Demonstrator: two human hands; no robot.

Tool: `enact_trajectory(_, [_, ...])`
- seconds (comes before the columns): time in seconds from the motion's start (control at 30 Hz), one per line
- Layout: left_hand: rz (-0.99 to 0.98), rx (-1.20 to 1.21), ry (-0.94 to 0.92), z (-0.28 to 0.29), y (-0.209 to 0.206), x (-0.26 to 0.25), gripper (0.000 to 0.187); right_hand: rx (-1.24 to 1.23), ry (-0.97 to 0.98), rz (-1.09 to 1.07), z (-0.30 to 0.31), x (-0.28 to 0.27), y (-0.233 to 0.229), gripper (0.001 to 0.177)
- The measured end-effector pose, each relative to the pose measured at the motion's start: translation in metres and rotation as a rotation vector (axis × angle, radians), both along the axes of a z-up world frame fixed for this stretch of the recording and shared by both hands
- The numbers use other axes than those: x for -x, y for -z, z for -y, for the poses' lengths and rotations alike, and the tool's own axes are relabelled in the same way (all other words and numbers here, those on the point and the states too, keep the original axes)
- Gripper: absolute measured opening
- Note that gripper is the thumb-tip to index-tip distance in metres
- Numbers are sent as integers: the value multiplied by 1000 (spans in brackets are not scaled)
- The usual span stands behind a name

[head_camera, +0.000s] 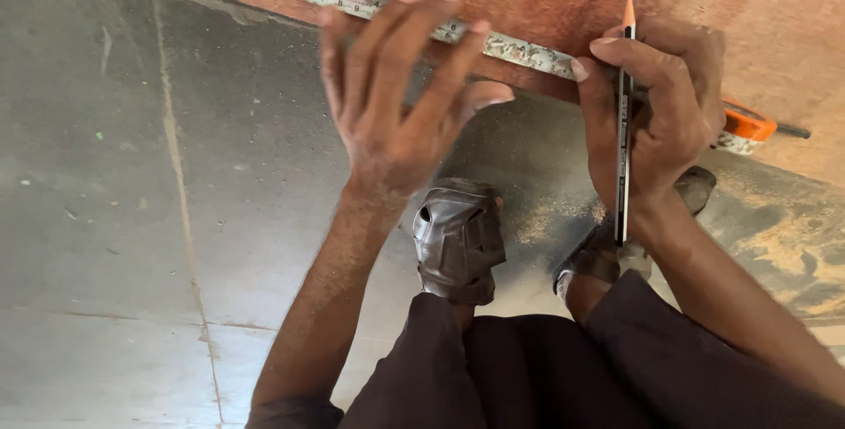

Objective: The person sits on the floor and uses a tape measure and pencil to mark measurements on a large wooden board. They repeatedly extend the tape measure, align it with the wood, and make pencil marks at specific intervals.

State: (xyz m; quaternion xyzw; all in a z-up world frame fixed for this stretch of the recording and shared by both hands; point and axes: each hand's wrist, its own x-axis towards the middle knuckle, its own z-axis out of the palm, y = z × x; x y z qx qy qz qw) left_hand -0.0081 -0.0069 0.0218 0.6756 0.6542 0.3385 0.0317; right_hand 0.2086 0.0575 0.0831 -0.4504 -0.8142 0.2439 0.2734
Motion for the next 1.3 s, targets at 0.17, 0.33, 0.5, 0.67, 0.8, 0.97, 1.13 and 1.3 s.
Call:
enact_trajectory(0.17, [111,-128,-347,-5,-5,22,49,35,6,-31,0,-4,-3,22])
enact_trajectory(0.33, [444,-106,-543,-4,-16,46,45,23,-7,-43,0,-3,-6,22])
enact_trajectory(0.5, [645,37,-617,-3,-19,54,40,57,15,-62,1,-1,-10,22])
enact_trajectory(0.67, [615,12,-599,-2,-17,56,40,62,47,-52,2,0,-10,20])
enact_trajectory(0.8, [687,-23,-621,-4,-12,60,42,11,-1,-47,2,0,-9,19])
enact_trajectory(0.97, [870,-71,-638,-2,-8,62,37,-8,5,-40,4,0,-9,20])
enact_trajectory(1.13, [860,-147,-653,-9,-5,67,26,-41,-8,16,7,-3,-10,19])
enact_trajectory(1.3, [969,-125,-565,-10,-9,87,16,-120,-44,45,7,-8,-9,22])
